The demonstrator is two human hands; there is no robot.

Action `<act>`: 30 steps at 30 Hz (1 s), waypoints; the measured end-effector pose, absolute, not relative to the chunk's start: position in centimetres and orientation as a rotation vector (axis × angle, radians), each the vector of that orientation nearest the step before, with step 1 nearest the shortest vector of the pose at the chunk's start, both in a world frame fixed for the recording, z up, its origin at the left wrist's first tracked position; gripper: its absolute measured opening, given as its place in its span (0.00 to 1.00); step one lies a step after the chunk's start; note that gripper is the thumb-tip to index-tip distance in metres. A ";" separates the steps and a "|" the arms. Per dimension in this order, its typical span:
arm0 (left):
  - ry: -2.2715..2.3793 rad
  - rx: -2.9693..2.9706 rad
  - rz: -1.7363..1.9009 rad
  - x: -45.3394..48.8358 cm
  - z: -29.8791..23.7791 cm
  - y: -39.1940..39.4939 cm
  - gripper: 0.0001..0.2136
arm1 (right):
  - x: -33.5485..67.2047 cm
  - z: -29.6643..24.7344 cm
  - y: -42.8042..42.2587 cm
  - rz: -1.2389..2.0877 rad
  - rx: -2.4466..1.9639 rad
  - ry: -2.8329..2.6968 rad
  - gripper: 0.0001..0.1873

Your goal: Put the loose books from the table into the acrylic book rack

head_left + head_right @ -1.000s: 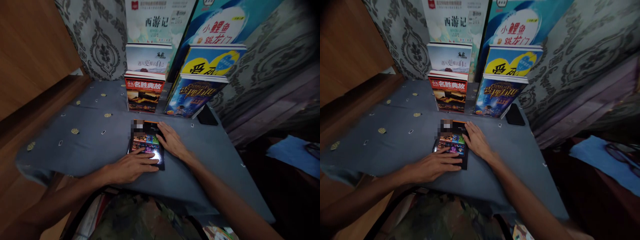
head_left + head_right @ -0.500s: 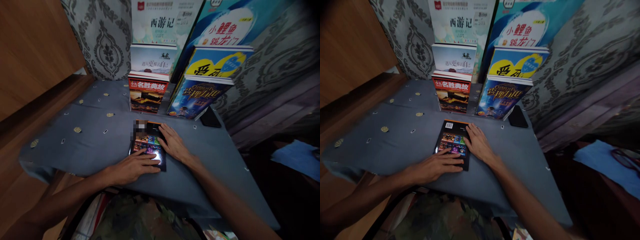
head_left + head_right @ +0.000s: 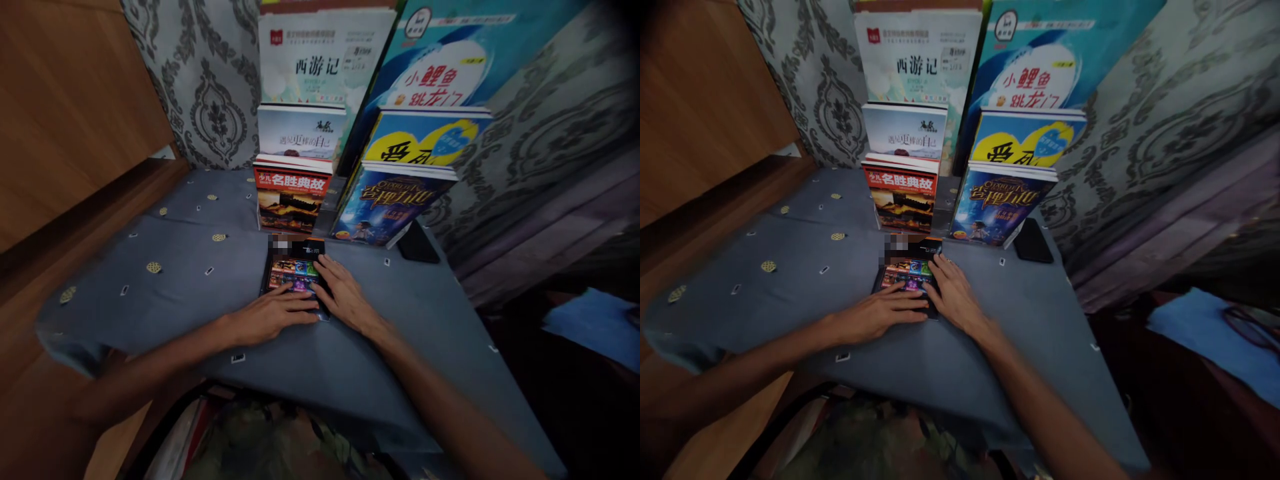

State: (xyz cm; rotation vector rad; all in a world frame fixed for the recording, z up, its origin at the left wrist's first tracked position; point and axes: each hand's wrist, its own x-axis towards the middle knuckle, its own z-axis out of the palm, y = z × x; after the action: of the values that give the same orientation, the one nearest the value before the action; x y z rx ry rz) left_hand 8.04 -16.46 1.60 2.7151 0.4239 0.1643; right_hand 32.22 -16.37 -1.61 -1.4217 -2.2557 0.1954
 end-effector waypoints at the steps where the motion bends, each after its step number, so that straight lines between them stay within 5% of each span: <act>1: 0.422 2.718 0.172 8.1 1.6 -16.1 0.34 | 32.3 -1.6 -16.3 0.194 -1.422 -2.250 0.29; 10: 0.423 2.690 0.281 8.3 2.2 -14.5 0.17 | 32.2 -1.3 -16.4 0.160 -1.437 -2.246 0.27; 20: 0.933 2.664 0.540 5.3 0.0 -4.7 0.18 | 32.4 -1.0 -16.5 0.135 -1.424 -2.272 0.27; 30: 0.918 2.673 0.523 4.7 -0.8 -4.5 0.21 | 32.6 -0.9 -16.4 0.117 -1.431 -2.278 0.27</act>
State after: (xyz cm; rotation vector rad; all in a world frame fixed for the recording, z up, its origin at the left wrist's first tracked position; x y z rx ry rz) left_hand 4.68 -4.51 -0.83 2.6729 0.9184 0.5231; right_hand 32.61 -16.38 -0.90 -1.4313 -2.2781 0.1172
